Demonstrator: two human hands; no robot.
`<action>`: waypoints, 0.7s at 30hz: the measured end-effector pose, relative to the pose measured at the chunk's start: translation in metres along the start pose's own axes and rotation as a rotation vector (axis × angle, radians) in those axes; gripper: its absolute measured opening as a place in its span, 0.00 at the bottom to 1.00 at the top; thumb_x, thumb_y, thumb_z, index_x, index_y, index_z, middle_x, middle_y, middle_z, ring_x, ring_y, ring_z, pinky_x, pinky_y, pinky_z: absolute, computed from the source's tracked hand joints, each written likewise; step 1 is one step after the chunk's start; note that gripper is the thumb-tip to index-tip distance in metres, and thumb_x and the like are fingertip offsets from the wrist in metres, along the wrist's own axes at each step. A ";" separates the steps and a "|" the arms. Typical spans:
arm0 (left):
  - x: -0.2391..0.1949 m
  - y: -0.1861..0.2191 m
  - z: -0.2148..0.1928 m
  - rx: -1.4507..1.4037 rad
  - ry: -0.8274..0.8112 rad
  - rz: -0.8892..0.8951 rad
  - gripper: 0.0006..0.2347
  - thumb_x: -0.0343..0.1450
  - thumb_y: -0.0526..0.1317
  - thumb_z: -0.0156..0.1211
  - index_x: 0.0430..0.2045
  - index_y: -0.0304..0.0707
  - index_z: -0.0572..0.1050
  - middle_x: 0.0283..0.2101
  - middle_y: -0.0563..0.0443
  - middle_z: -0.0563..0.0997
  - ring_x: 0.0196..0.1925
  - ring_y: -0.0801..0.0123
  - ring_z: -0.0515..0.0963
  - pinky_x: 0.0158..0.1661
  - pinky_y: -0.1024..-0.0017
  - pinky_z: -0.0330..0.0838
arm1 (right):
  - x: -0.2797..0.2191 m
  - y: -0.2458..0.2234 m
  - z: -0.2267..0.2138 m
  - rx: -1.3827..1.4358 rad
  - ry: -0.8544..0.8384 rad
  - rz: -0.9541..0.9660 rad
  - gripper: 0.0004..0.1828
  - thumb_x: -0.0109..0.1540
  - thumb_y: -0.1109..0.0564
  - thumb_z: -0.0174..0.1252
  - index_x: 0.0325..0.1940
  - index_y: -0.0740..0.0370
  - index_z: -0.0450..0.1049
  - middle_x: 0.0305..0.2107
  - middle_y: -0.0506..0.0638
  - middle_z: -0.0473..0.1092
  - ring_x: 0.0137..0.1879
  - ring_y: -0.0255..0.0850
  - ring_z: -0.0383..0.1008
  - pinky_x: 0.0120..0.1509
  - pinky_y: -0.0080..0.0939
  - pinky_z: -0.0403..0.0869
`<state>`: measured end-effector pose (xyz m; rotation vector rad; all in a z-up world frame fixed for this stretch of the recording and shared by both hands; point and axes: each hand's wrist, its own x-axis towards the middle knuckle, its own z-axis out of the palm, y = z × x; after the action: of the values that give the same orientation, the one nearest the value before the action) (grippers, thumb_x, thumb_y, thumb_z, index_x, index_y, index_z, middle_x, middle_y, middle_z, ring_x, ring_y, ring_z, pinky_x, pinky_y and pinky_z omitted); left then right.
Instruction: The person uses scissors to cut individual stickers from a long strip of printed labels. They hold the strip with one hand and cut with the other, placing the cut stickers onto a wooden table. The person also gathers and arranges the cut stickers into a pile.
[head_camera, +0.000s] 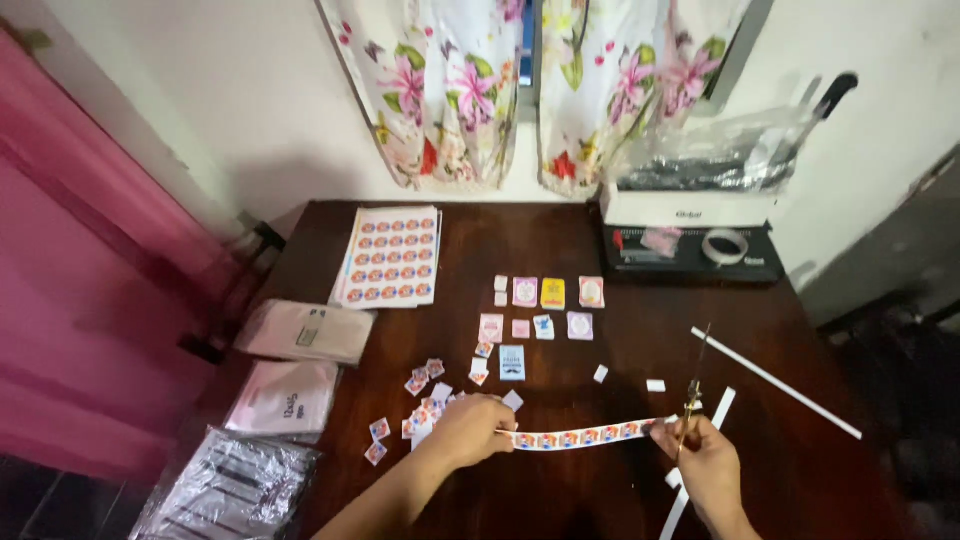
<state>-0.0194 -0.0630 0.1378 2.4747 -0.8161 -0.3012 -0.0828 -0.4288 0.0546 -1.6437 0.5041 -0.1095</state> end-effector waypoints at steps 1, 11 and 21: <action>-0.003 0.011 -0.024 0.002 0.011 -0.012 0.08 0.59 0.42 0.73 0.26 0.41 0.82 0.34 0.47 0.83 0.41 0.51 0.81 0.39 0.54 0.74 | -0.003 -0.027 0.008 -0.032 0.016 -0.057 0.06 0.60 0.64 0.66 0.35 0.69 0.75 0.37 0.58 0.81 0.45 0.39 0.82 0.56 0.39 0.79; -0.036 0.059 -0.147 -0.039 -0.025 0.034 0.10 0.61 0.44 0.72 0.29 0.41 0.82 0.35 0.48 0.83 0.38 0.54 0.82 0.38 0.58 0.74 | 0.010 -0.110 0.003 0.218 -0.120 -0.239 0.07 0.56 0.65 0.65 0.36 0.65 0.74 0.33 0.55 0.79 0.37 0.37 0.78 0.43 0.35 0.77; -0.015 -0.026 -0.053 -1.785 0.498 0.401 0.18 0.74 0.49 0.58 0.51 0.34 0.73 0.40 0.38 0.83 0.37 0.58 0.83 0.33 0.64 0.80 | -0.052 -0.192 0.011 0.719 -0.043 -0.326 0.09 0.59 0.67 0.63 0.36 0.58 0.71 0.28 0.45 0.71 0.34 0.35 0.71 0.36 0.37 0.72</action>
<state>0.0005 -0.0151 0.1698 0.6303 -0.3942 -0.1151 -0.0762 -0.3886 0.2493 -1.0027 0.1249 -0.4428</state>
